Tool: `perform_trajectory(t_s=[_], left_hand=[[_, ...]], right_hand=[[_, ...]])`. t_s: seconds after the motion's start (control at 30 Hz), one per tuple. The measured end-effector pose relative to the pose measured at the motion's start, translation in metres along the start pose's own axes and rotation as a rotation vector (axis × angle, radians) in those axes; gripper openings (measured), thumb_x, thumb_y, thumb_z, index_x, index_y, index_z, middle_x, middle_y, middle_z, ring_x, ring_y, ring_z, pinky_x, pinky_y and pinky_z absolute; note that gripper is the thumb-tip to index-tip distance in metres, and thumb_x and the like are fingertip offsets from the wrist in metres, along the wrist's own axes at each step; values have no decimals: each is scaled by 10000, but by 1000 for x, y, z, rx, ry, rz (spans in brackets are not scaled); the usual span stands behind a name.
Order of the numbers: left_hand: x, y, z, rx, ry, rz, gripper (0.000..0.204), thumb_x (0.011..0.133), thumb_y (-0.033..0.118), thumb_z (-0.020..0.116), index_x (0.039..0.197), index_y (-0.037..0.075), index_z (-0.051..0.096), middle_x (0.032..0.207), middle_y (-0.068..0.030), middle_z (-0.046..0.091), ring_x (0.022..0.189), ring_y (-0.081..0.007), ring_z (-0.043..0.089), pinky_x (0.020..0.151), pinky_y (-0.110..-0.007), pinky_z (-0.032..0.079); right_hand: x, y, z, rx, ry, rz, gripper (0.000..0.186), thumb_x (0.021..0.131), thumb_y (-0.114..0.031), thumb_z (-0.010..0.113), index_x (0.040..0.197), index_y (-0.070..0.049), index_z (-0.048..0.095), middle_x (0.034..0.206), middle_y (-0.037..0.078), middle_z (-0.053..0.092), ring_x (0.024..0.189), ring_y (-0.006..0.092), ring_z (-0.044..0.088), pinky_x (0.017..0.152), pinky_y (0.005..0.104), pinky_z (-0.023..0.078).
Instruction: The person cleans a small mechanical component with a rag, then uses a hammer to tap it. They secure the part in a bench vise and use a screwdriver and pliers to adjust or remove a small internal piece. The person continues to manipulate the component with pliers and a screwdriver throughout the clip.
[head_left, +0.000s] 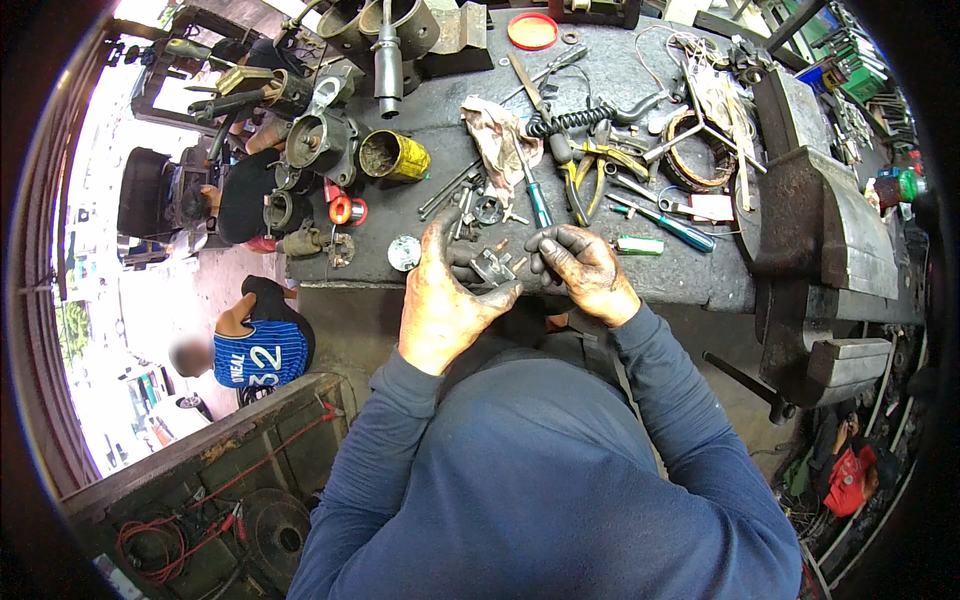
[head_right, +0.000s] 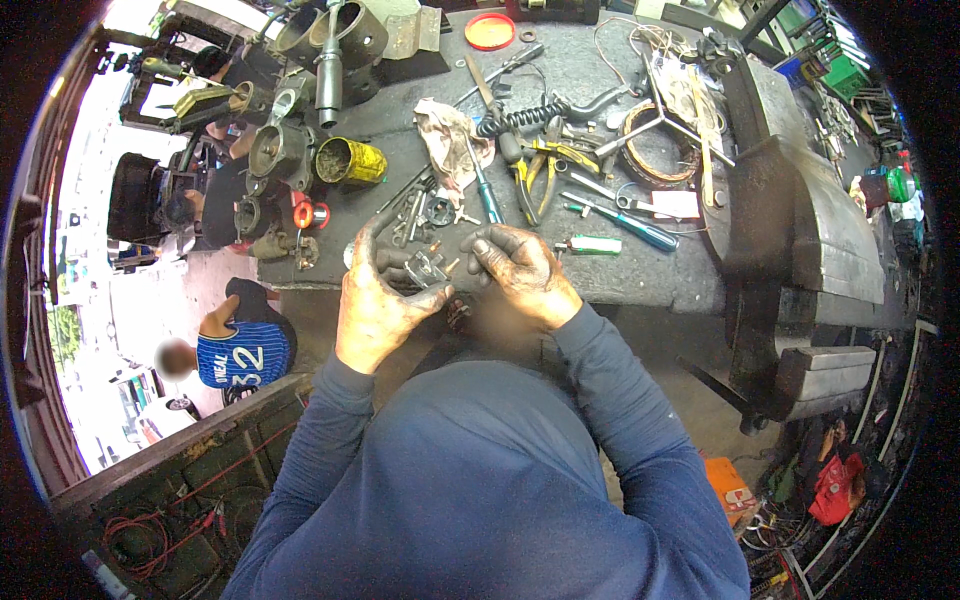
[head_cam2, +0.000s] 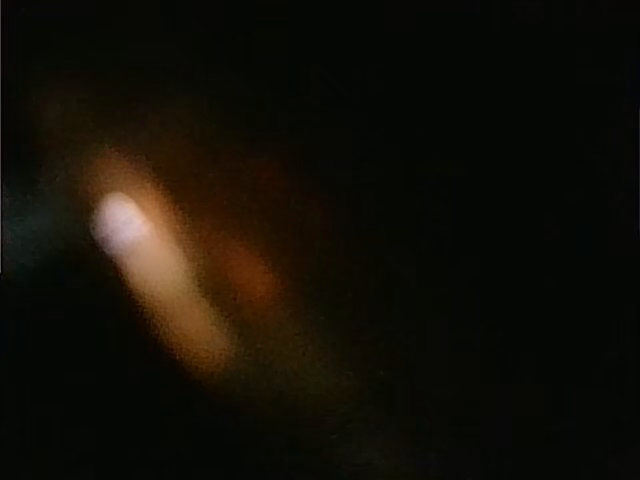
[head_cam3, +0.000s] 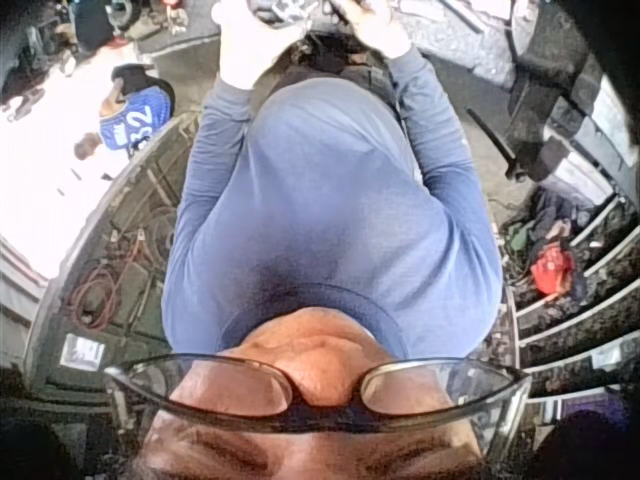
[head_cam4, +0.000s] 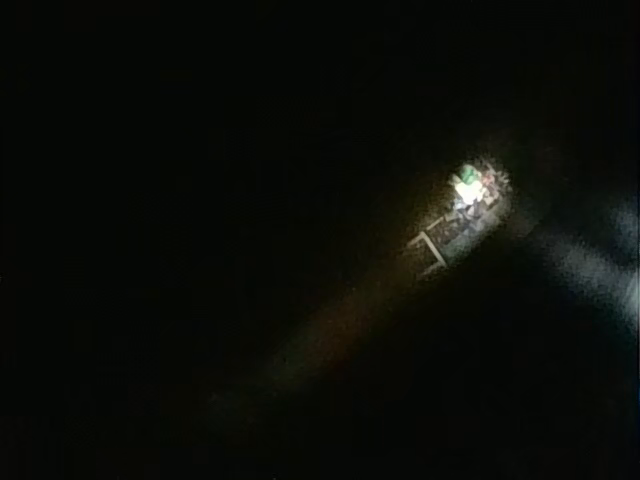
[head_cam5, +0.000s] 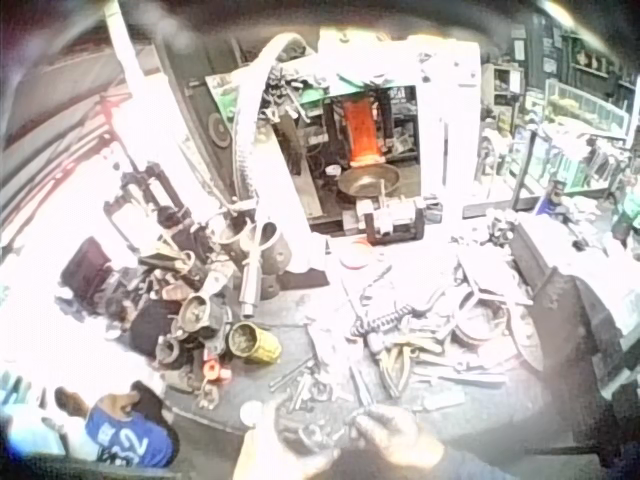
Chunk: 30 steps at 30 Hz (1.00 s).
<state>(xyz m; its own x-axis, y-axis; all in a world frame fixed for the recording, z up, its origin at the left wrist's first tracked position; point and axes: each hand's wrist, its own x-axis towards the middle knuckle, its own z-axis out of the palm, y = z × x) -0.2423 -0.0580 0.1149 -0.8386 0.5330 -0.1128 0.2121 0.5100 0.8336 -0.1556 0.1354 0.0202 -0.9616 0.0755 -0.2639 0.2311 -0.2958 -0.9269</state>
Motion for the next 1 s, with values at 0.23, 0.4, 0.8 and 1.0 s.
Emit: perform_trajectory(t_s=[0.23,0.4,0.8,1.0], left_hand=[[-1,-9,0,-170,-64,-128,955,757,101,934,1534,25,383,1103,-178,756,1007,-235,756,870,-354,611],[1,-14,-3,-326,-115,-211,854,814,130,901,1506,-7,420,1103,-183,747,994,-215,734,852,-334,590],[-4,-17,4,-674,-207,-534,677,992,367,708,1496,2,441,961,-135,713,680,-202,697,628,-326,564],[-4,-17,4,-589,-281,-504,578,1001,344,676,1438,-3,525,1026,-139,720,752,-199,699,662,-322,584]], right_hand=[[-7,-23,8,-135,-114,-75,232,1037,-124,682,1229,7,693,1123,86,745,1046,127,655,939,331,543],[-7,-18,7,-112,-123,-40,221,1038,-122,680,1220,1,699,1112,82,745,1047,130,662,934,330,547],[-11,-19,2,-178,-90,-26,235,1033,-172,696,1195,-4,721,1062,63,761,999,117,680,872,321,559],[-8,3,0,-82,-94,-57,258,1011,-185,737,1198,-9,721,1039,42,757,938,118,680,838,309,558]])
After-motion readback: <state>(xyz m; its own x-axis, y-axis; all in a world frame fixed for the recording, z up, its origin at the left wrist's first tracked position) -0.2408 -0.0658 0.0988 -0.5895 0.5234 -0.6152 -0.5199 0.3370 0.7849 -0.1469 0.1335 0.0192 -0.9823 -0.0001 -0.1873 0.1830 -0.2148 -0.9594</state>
